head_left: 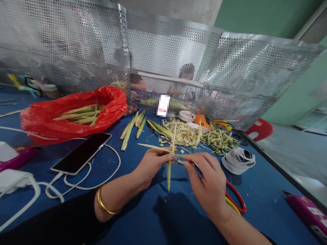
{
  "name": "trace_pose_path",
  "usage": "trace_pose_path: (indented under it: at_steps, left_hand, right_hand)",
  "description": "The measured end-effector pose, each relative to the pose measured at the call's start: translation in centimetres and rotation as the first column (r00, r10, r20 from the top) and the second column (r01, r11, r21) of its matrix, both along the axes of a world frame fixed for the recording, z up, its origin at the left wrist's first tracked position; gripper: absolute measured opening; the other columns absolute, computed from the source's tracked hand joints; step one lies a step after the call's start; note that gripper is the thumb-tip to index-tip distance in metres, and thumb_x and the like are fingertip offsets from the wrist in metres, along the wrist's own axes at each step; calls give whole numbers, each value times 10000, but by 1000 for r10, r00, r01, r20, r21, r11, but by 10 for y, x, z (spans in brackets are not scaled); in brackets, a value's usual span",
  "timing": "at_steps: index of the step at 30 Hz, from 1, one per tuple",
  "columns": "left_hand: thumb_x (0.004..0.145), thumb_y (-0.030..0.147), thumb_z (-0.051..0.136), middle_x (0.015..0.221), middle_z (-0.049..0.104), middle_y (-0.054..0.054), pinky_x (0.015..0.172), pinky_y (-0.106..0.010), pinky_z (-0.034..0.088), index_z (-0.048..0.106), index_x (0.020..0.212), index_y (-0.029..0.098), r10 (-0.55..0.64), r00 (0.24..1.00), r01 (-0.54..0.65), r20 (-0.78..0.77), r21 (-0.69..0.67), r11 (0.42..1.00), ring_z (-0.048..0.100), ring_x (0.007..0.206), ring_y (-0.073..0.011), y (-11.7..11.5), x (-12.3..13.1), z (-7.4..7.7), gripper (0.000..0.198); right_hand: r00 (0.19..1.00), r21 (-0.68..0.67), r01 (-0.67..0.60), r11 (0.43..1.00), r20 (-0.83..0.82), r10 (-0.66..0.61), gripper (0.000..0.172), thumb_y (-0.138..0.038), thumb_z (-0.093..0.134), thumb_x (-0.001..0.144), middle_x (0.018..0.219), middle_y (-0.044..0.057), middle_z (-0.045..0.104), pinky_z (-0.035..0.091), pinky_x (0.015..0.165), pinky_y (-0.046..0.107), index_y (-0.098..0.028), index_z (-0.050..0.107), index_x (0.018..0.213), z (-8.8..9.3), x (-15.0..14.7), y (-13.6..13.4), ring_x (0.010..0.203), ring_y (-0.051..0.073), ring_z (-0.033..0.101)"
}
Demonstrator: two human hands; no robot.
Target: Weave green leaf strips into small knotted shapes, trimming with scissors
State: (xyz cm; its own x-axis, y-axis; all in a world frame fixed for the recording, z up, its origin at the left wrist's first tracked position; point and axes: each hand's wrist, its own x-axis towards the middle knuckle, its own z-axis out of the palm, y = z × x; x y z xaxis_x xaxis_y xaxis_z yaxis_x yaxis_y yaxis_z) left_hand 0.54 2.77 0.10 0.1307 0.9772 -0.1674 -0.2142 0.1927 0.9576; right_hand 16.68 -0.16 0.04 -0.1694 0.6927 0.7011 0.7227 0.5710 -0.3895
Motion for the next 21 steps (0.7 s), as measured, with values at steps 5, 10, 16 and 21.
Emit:
trace_pose_path:
  at_steps: [5,10,16,21]
  left_hand:
    - [625,282,761,719,711,-38,697,-254,450,747,824,156,-61,998,61,11,13,998,601,695,-144,-5,2,0,236]
    - [613,315,772,819,713,-48,668,-228,445,750,785,161,-82,997,82,7,-20,996,599,712,-129,-1,1,-5,231]
    - [667,277,739,731,695,-48,653,-227,441,719,881,140,-52,994,61,96,-90,994,598,661,-116,-1,0,-5,255]
    - [688,232,719,767,708,-60,679,-243,449,694,907,124,-25,993,40,119,-123,992,619,671,-121,-1,-1,-3,246]
  right_hand:
    - [984,-75,44,996,177,-30,207,-347,594,835,924,54,692,344,929,429,-232,640,1000,1,11,19,901,234,612]
    - [984,-160,-45,986,162,71,128,-309,542,877,817,-13,713,304,984,403,-250,639,817,-4,12,26,774,166,647]
    - [998,-172,19,985,59,-9,183,-327,550,856,744,-3,696,355,922,395,-237,635,721,0,18,31,729,178,626]
    - [979,-305,-5,952,-195,-57,171,-347,560,833,824,34,694,433,803,351,-217,671,815,0,20,34,800,203,614]
